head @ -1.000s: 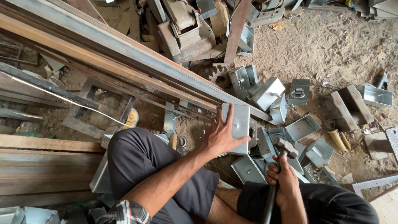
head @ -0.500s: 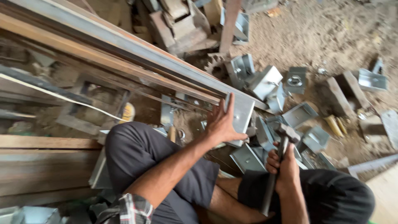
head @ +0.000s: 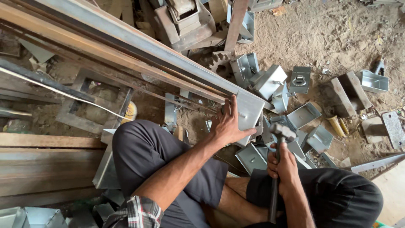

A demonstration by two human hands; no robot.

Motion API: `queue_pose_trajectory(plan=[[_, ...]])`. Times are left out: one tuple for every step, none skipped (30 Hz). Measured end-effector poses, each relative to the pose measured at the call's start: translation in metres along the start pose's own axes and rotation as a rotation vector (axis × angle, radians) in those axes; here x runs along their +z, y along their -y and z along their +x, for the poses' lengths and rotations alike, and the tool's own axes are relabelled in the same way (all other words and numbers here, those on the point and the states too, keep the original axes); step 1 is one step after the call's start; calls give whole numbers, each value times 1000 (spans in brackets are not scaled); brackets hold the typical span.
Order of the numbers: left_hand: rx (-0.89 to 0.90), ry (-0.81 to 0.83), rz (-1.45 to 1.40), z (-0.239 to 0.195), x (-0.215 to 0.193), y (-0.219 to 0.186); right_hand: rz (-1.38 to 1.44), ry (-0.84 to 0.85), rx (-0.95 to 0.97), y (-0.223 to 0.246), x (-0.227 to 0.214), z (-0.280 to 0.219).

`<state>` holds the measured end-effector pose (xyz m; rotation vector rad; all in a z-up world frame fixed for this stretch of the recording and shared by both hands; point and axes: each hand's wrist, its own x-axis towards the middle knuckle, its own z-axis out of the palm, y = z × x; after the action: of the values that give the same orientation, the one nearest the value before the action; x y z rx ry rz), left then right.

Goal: The person assembles metal boxes by hammering the components together and aligning the metal sheets in a fabrication environment.

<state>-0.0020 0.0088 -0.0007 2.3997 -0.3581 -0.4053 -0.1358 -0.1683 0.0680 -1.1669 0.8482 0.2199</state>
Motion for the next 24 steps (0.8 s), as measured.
queue_pose_trajectory(plan=[[28,-16,3,1,-2,0,-18,-7,30,-3,0,3],[56,-31,5,2,-4,0,-36,-15,59,-4,1,5],[83,-44,8,2,-7,-1,-53,-24,91,-5,1,5],[65,-21,31,1,-10,-3,-92,-23,79,-5,3,5],[45,2,55,0,-14,-5,-130,-22,69,-5,7,5],[26,26,79,-1,-18,-7,-168,-21,58,-4,11,3],[18,42,98,-1,-22,-9,-208,-19,44,-2,14,1],[10,57,118,-1,-25,-11,-249,-17,30,-1,17,-3],[1,72,138,-1,-27,-12,-290,-14,15,1,21,-5],[20,57,142,-1,-29,-13,-338,-10,13,2,23,-8],[41,43,145,-2,-29,-13,-386,-7,11,2,25,-10],[61,29,149,-2,-29,-12,-434,-3,8,2,27,-11],[64,21,151,-2,-29,-12,-457,-3,-1,1,29,-11],[67,14,153,-2,-29,-12,-481,-2,-10,0,30,-11],[71,5,155,-2,-29,-12,-504,-2,-21,-1,29,-11],[65,14,154,-1,-30,-13,-508,-5,-21,-1,29,-9],[58,24,153,0,-31,-14,-513,-9,-20,-2,28,-7],[51,33,153,0,-32,-15,-517,-12,-19,-2,28,-5],[42,42,153,-1,-33,-16,-532,-19,-24,-3,28,-5],[33,52,153,-2,-34,-17,-548,-26,-29,-4,27,-4],[25,62,153,-2,-35,-18,-563,-34,-33,-4,27,-4],[26,63,150,-1,-36,-19,-577,-37,-27,-3,27,-3],[27,66,148,-1,-37,-19,-590,-40,-20,-3,27,-3],[28,69,145,-1,-38,-19,-603,-44,-12,-3,27,-2]])
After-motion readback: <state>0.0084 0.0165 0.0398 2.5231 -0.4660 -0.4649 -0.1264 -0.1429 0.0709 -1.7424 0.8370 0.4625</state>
